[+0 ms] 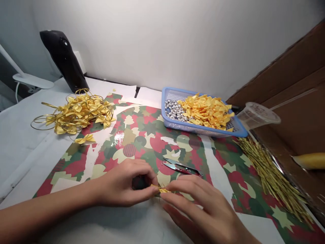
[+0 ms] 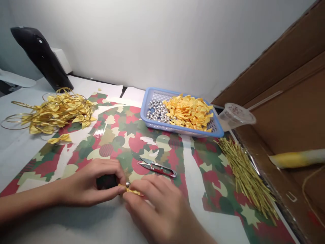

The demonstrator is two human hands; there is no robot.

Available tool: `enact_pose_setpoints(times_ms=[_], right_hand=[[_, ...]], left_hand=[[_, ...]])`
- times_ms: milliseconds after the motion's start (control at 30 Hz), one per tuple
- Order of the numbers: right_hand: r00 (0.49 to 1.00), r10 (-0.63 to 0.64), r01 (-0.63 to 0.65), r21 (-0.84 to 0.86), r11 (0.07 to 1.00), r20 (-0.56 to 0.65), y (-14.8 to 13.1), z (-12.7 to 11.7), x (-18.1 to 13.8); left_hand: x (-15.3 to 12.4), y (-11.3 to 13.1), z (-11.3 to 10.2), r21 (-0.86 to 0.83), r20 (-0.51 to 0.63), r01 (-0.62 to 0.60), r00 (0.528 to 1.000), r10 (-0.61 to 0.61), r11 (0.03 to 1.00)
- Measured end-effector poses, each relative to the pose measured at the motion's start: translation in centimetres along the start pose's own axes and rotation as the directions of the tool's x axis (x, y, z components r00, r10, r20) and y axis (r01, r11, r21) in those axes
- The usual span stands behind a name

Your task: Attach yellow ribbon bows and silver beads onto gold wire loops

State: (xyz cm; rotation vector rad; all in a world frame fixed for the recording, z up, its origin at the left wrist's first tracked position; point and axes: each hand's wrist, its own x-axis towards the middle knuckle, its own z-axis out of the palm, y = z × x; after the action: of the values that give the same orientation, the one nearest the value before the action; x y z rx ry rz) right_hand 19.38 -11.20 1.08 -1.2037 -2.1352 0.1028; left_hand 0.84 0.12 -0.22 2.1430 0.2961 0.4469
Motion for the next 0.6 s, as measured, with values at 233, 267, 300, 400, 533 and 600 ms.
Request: enact_pose_setpoints(times_ms=[233,267,300,400,533,600], right_hand=[[0.991,-0.064,0.066,0.013,0.998,-0.113,-0.4,2.2,-0.2],[0.990,-0.040,0.049,0.062,0.997,-0.132,-0.4,2.3,-0.2],[0.990,-0.008,0.024,0.110,0.994,-0.142,-0.4,2.3,-0.3],[0.983,0.106,-0.073,0.219,0.973,-0.147,-0.8,2.1,-0.4],[0.912,0.285,-0.157,0.391,0.907,-0.295,-2.4,1.7,-0.8],[0.863,0.378,-0.189,0.480,0.857,-0.336,-3.4,1.3,-1.4]], left_hand=[[-0.5,0.1,0.3,-0.101,-0.001,0.121,0.993,-0.121,0.988],[-0.5,0.1,0.3,-0.121,0.004,0.133,0.991,-0.133,0.984],[-0.5,0.0,0.3,-0.143,0.003,0.145,0.989,-0.147,0.979],[-0.6,-0.1,0.5,-0.194,-0.018,0.180,0.982,-0.187,0.964],[-0.6,0.0,0.5,-0.211,-0.060,0.224,0.969,-0.241,0.952],[-0.7,0.1,0.5,-0.232,-0.072,0.248,0.960,-0.270,0.941]])
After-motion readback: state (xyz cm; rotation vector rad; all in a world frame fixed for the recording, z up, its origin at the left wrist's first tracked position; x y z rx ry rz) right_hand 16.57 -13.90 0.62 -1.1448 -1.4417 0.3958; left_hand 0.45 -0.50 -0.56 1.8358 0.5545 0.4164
